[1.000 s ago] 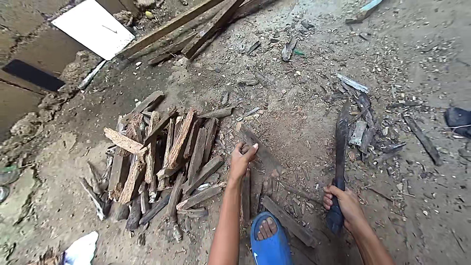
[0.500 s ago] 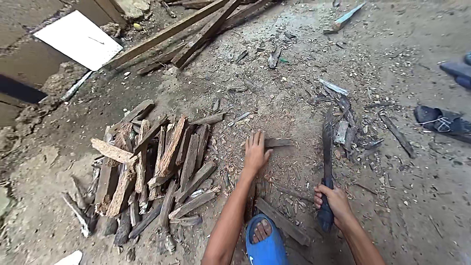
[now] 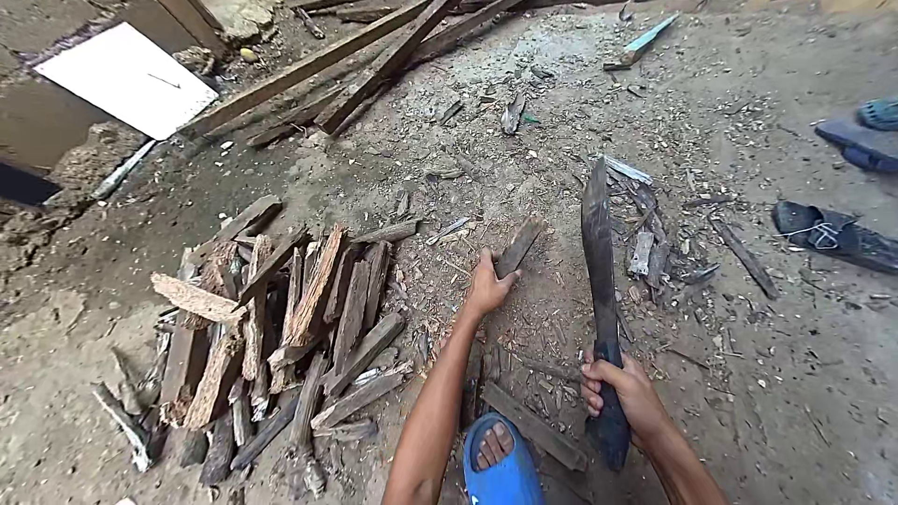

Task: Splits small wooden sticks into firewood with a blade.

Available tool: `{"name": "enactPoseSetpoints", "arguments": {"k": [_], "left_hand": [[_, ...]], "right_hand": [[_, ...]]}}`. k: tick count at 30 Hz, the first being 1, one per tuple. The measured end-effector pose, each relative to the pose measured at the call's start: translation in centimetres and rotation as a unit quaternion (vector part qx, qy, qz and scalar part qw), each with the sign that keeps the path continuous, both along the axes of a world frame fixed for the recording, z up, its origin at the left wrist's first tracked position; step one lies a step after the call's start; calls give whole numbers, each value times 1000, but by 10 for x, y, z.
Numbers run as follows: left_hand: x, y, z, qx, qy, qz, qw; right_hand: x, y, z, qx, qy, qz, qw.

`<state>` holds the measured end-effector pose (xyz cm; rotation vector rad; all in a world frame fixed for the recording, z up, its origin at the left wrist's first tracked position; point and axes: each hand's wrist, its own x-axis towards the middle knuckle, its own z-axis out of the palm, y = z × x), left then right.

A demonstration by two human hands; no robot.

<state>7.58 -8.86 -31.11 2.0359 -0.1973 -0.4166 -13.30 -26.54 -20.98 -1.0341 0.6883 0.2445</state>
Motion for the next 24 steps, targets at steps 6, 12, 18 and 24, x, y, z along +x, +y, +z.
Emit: {"name": "enactPoseSetpoints", "arguments": {"k": [6,12,18,24], "left_hand": [[7,-17,-12,-122,-27,82,989],[6,-28,-23,-119,-37,129,984],[5,-27,-24,-116,-60,136,982],[2,-30,-21,-84,-39,141,986]], "right_hand": [[13,13,31,-90,-92,120,984],[11,20,12,-194,18,176,965],[15,20,52,-244,-115,157,950],[44,34,92,-250,-355,96,896]]}}
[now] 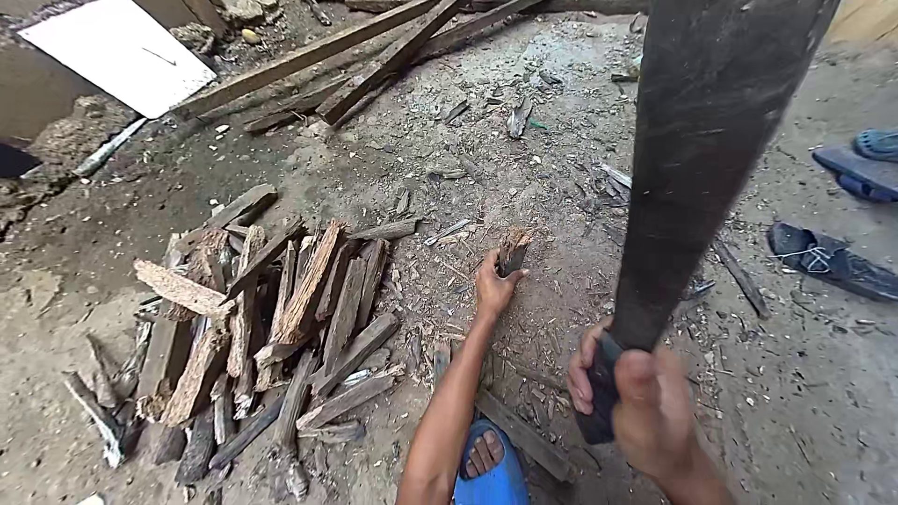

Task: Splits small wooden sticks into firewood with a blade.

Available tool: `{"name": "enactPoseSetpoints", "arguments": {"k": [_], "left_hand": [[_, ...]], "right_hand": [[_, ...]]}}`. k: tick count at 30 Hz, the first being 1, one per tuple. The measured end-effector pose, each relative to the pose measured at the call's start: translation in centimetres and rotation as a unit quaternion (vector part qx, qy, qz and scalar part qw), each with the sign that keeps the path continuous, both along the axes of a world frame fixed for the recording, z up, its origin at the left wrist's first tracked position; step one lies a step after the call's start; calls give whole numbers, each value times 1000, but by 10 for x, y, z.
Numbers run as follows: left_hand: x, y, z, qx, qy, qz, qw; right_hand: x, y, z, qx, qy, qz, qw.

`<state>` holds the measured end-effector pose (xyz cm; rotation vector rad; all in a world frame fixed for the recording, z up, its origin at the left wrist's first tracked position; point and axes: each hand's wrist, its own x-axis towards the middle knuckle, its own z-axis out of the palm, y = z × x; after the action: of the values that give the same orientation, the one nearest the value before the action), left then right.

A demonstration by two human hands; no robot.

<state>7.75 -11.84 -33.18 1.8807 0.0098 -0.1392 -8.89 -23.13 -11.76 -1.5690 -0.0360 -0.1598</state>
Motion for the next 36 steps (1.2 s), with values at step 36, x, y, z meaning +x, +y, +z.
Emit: {"name": "enactPoseSetpoints", "arguments": {"k": [36], "left_hand": [[-50,46,-17,-73,-92,110,987]], "right_hand": [[-21,-55,-32,81,102,-88,988]]}}
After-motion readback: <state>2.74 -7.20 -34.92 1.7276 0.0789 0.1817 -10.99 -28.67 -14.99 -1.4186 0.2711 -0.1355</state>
